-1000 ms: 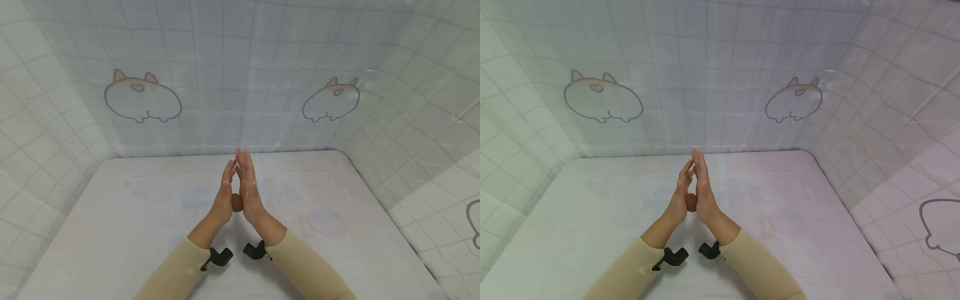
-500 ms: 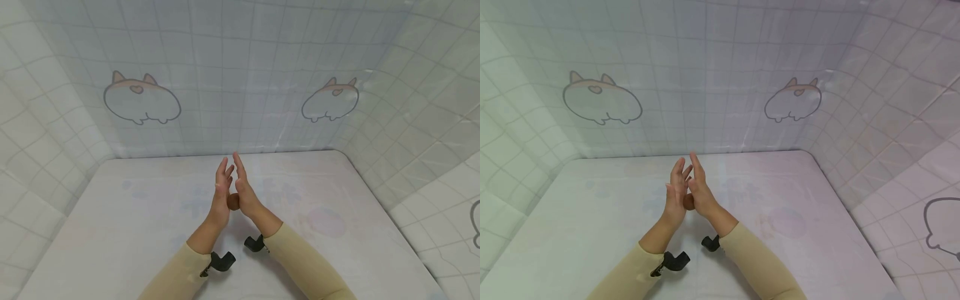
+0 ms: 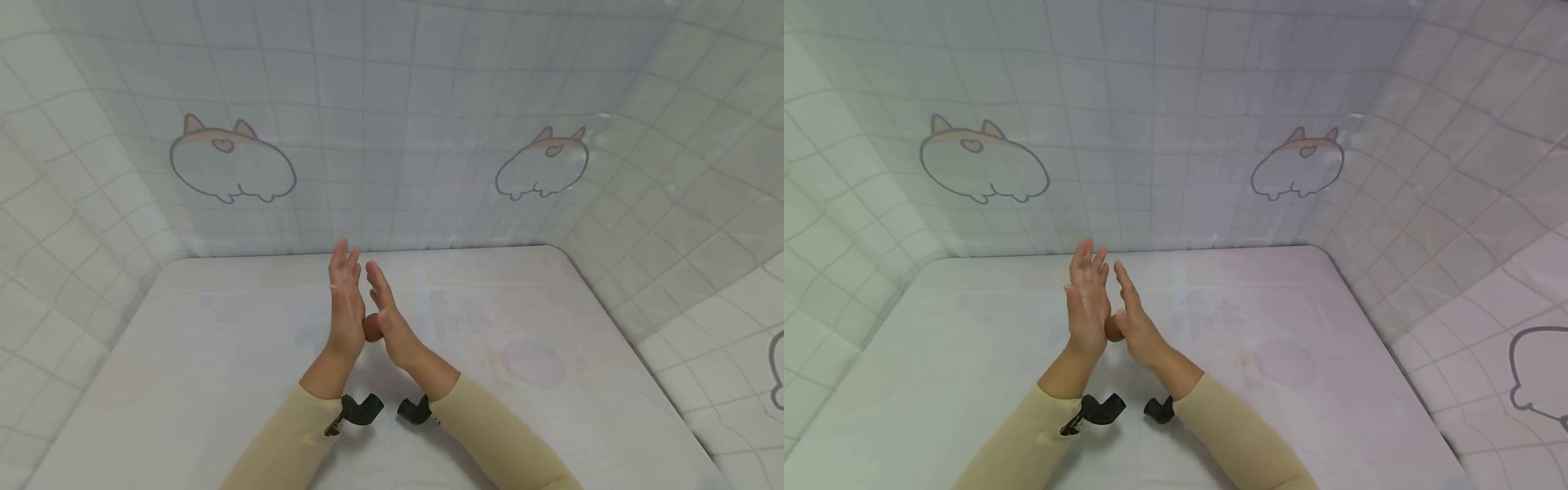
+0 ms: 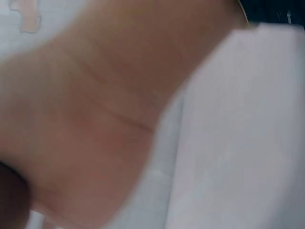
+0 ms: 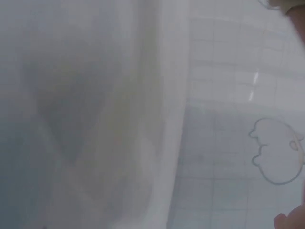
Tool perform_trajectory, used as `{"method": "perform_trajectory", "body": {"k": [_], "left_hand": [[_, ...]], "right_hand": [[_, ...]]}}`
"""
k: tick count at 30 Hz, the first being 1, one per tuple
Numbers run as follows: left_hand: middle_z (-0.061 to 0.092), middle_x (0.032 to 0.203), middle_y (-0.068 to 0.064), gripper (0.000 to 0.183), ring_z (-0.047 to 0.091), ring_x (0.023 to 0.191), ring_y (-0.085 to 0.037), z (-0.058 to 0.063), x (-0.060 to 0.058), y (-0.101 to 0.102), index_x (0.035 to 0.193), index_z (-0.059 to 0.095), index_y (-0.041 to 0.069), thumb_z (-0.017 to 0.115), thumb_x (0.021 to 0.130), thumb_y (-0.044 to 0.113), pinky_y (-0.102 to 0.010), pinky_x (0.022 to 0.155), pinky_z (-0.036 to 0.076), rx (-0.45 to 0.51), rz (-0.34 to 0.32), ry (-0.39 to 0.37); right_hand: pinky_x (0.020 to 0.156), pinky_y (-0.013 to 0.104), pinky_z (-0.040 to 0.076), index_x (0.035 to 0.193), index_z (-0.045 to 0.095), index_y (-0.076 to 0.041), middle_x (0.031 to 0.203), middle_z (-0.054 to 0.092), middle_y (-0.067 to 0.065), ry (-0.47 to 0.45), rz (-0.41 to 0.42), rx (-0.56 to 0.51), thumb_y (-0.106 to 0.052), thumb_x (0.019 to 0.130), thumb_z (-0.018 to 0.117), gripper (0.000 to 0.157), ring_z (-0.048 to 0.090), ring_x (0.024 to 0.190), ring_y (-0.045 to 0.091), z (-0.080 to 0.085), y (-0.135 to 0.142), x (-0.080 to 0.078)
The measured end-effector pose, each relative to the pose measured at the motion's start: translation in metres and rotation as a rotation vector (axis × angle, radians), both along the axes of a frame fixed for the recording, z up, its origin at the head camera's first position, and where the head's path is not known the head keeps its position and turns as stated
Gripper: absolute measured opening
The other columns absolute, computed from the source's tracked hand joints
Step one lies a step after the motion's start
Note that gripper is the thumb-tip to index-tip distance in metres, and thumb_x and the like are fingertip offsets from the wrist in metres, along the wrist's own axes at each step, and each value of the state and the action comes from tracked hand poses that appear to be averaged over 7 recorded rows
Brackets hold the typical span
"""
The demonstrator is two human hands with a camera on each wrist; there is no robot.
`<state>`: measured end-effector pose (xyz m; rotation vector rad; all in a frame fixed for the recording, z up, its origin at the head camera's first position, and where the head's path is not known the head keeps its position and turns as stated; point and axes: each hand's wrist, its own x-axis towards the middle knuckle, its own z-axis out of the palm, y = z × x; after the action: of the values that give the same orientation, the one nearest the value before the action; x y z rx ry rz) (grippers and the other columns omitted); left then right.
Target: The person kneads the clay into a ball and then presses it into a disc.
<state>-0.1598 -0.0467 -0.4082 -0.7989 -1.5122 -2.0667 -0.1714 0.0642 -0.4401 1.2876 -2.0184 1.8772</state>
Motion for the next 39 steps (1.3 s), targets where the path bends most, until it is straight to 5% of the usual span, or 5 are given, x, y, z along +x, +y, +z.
{"method": "perform_trajectory", "body": {"k": [8, 19, 25, 32, 39], "left_hand": [[0.007, 0.167, -0.002, 0.092, 0.011, 0.152, -0.023, -0.017, -0.012, -0.004, 0.161, 0.005, 0.012, 0.016, 0.096, 0.076, -0.054, 0.119, 0.006, -0.285, 0.069, -0.083], [0.001, 0.168, -0.005, 0.086, 0.001, 0.153, -0.027, -0.025, 0.002, 0.006, 0.162, 0.013, 0.018, 0.006, 0.097, 0.074, -0.072, 0.112, 0.009, -0.545, 0.028, -0.082], [-0.002, 0.168, -0.003, 0.084, 0.003, 0.153, -0.031, -0.027, 0.009, 0.007, 0.162, 0.008, 0.018, 0.004, 0.098, 0.072, -0.071, 0.112, 0.007, -0.551, -0.058, -0.083], [0.000, 0.167, -0.006, 0.092, 0.011, 0.150, -0.039, -0.025, 0.009, 0.006, 0.161, -0.001, 0.013, 0.007, 0.096, 0.076, -0.058, 0.118, 0.007, -0.343, -0.142, -0.089], [0.003, 0.167, -0.004, 0.092, 0.010, 0.152, -0.030, -0.017, 0.008, 0.005, 0.161, -0.001, 0.014, 0.015, 0.096, 0.077, -0.060, 0.117, 0.005, -0.249, -0.026, -0.043]], "right_hand": [[0.117, 0.062, 0.002, 0.159, -0.011, -0.010, 0.165, -0.002, 0.022, 0.010, 0.083, -0.270, -0.073, 0.099, 0.018, 0.091, 0.000, 0.152, 0.035, 0.010, -0.001, 0.010], [0.121, 0.053, 0.007, 0.159, -0.004, -0.005, 0.165, 0.005, 0.021, 0.091, -0.164, -0.335, -0.066, 0.103, 0.017, 0.086, 0.005, 0.153, 0.031, 0.030, 0.006, 0.004], [0.121, 0.048, 0.006, 0.161, 0.000, -0.013, 0.167, 0.008, 0.007, -0.027, -0.236, -0.324, -0.073, 0.099, 0.023, 0.090, 0.007, 0.153, 0.022, 0.029, 0.009, -0.009], [0.120, 0.055, 0.007, 0.162, 0.000, -0.018, 0.168, 0.003, 0.002, -0.092, -0.202, -0.142, -0.083, 0.092, 0.019, 0.097, 0.005, 0.153, 0.019, 0.016, 0.009, -0.020], [0.119, 0.057, 0.004, 0.161, -0.004, -0.012, 0.168, -0.005, 0.009, -0.075, -0.072, -0.053, -0.082, 0.093, 0.016, 0.100, 0.001, 0.153, 0.024, 0.007, 0.004, -0.013]]}}
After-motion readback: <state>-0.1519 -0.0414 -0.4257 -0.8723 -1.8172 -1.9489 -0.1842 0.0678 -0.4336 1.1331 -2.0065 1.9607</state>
